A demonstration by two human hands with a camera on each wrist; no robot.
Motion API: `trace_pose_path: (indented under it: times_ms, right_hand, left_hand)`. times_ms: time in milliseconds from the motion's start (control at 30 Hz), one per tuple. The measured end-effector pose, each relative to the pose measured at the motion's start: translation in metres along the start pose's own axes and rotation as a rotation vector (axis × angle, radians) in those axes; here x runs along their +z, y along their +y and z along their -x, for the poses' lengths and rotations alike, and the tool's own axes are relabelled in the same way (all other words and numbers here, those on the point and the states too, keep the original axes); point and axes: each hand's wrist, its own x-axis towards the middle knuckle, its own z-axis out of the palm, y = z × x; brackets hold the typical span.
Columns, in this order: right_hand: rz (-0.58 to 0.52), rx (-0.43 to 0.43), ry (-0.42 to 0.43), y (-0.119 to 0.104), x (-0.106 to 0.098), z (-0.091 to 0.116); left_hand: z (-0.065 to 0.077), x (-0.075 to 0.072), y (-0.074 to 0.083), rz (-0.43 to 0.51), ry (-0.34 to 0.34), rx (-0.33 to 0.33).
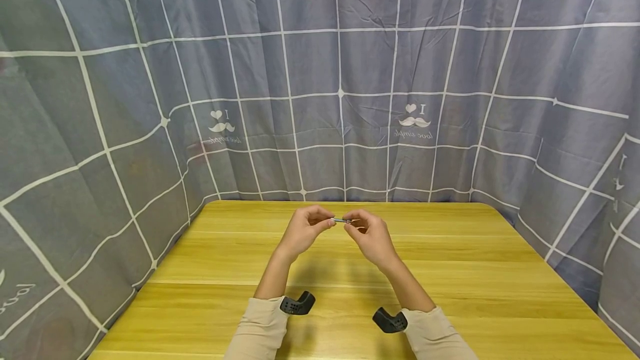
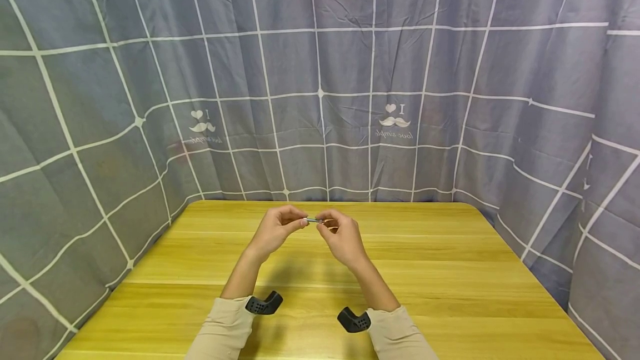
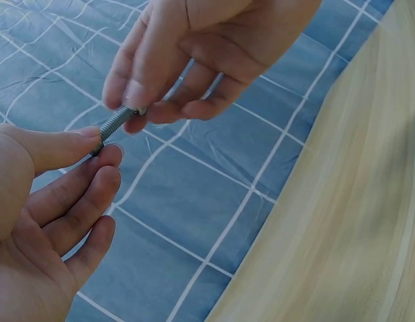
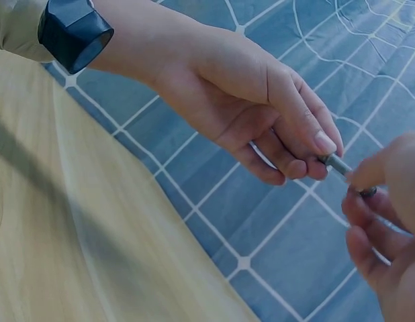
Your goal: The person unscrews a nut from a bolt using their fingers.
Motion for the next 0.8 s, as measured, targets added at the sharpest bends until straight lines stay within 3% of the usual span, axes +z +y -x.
trace_pose_path:
  times_ms: [133, 400, 800]
  right_hand:
    - [-0.074, -0.013, 0.006, -0.0006, 0.0003, 0.0002]
    - [-0.084, -0.043, 0.035, -0.0018, 0.0014, 0.0005]
    - [-0.059, 0.055, 0.035, -0.0003, 0.0006, -0.0002]
  left_hand:
    - [-0.0002, 0.0000, -0.0001, 0.001, 0.001, 0.004]
    - [-0.0005, 0.0007, 0.0002, 0.002, 0.002, -0.014]
    - [0.0004, 0.0000, 0.0016, 0.000, -0.003, -0.008]
